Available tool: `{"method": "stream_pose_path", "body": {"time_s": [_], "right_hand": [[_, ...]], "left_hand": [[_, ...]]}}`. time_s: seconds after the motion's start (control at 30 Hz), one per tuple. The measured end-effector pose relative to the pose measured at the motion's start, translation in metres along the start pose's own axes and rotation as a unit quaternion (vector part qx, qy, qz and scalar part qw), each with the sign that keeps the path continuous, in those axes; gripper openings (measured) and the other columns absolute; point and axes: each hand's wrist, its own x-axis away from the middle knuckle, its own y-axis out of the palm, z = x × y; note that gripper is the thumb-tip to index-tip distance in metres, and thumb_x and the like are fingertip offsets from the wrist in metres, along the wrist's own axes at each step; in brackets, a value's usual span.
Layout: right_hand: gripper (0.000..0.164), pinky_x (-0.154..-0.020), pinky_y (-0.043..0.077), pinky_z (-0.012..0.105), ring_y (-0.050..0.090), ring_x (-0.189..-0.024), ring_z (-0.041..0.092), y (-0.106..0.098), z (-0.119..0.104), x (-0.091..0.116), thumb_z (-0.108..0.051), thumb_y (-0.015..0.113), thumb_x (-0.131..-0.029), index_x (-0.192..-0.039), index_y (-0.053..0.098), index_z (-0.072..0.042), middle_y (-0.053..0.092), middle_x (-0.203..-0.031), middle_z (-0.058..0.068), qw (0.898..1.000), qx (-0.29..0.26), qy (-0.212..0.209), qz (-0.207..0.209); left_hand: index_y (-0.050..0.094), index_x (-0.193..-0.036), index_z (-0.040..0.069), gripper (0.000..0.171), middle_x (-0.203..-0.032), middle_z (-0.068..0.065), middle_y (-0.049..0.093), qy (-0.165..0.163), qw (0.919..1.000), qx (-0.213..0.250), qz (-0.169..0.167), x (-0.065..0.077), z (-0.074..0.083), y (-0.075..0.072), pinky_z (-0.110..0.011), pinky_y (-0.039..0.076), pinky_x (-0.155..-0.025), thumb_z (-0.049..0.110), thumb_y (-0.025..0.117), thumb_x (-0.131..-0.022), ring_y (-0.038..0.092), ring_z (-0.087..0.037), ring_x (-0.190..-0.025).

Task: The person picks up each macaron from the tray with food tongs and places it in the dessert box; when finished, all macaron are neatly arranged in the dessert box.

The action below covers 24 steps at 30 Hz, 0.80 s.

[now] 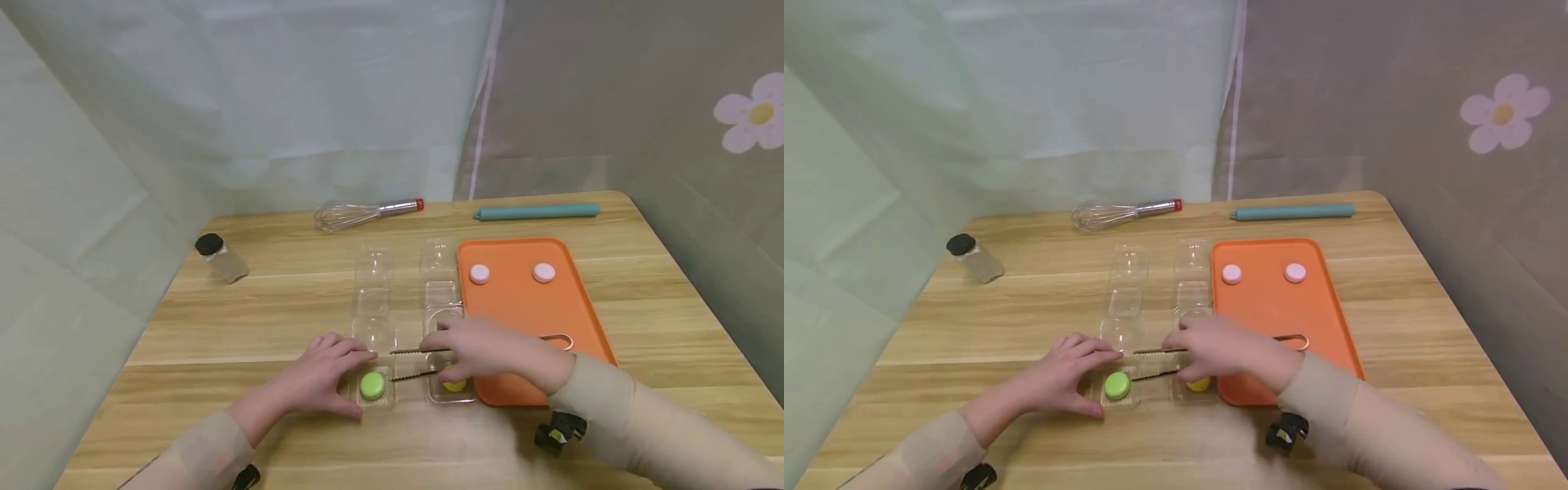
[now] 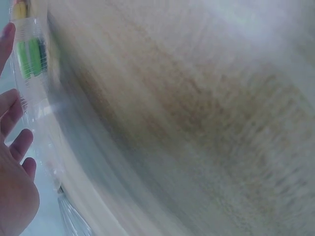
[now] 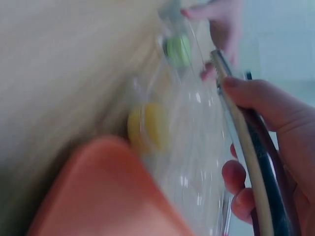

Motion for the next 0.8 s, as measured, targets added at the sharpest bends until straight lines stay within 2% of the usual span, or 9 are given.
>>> {"method": "stream_pose_path", "body": {"time_s": [0.13,0.27,0.43,0.53,0.67,0.8], "right_hand": [[0.044,-0.063,0.045,0.026,0.051,-0.073,0.007,-0.005,0.021,0.016,-0.036,0.072,-0.079,-0.118,0.063,-0.019,0.053,-0.098,-0.004,0.999,-0.021,0.004,0.028],[0.043,-0.066,0.044,0.027,0.051,-0.077,0.012,-0.012,0.042,0.032,-0.034,0.071,-0.081,-0.12,0.062,-0.018,0.054,-0.098,-0.004,0.997,-0.051,0.021,0.055],[0.043,-0.064,0.043,0.027,0.049,-0.076,0.014,-0.019,0.062,0.049,-0.032,0.071,-0.082,-0.121,0.062,-0.017,0.055,-0.098,-0.002,0.993,-0.073,0.068,0.063],[0.042,-0.063,0.042,0.028,0.049,-0.076,0.014,-0.023,0.075,0.058,-0.03,0.073,-0.081,-0.12,0.063,-0.017,0.056,-0.096,-0.001,0.99,-0.066,0.096,0.078],[0.04,-0.061,0.04,0.028,0.047,-0.077,0.013,-0.029,0.093,0.07,-0.027,0.076,-0.078,-0.115,0.066,-0.016,0.058,-0.091,-0.001,0.985,-0.039,0.122,0.118],[0.039,-0.062,0.04,0.03,0.048,-0.077,0.013,-0.032,0.107,0.083,-0.025,0.076,-0.078,-0.113,0.066,-0.014,0.056,-0.09,0.0,0.981,-0.033,0.144,0.123]], "left_hand": [[0.05,-0.134,0.017,0.09,-0.127,0.002,0.051,-0.001,1.0,-0.002,0.003,0.001,-0.001,0.0,-0.042,0.03,-0.094,0.062,0.075,-0.061,0.04,-0.017,-0.112],[0.046,-0.138,0.016,0.098,-0.131,0.0,0.049,-0.006,0.9999,0.003,0.013,0.0,-0.002,-0.002,-0.043,0.03,-0.094,0.063,0.076,-0.058,0.04,-0.018,-0.114],[0.045,-0.139,0.017,0.101,-0.132,0.001,0.048,-0.005,0.9999,-0.007,0.014,-0.003,0.0,-0.006,-0.04,0.031,-0.09,0.062,0.078,-0.055,0.04,-0.017,-0.115],[0.046,-0.138,0.016,0.1,-0.132,0.0,0.049,-0.001,0.9998,-0.012,0.015,-0.006,0.001,-0.012,-0.041,0.031,-0.09,0.061,0.079,-0.056,0.041,-0.019,-0.114],[0.045,-0.138,0.015,0.097,-0.134,-0.002,0.049,0.0,0.9995,-0.02,0.023,-0.016,0.0,-0.022,-0.045,0.031,-0.093,0.059,0.078,-0.059,0.041,-0.023,-0.114],[0.045,-0.138,0.015,0.095,-0.135,-0.005,0.048,-0.006,0.9991,-0.024,0.033,-0.028,-0.002,-0.034,-0.05,0.029,-0.095,0.058,0.078,-0.061,0.041,-0.028,-0.117]]}}
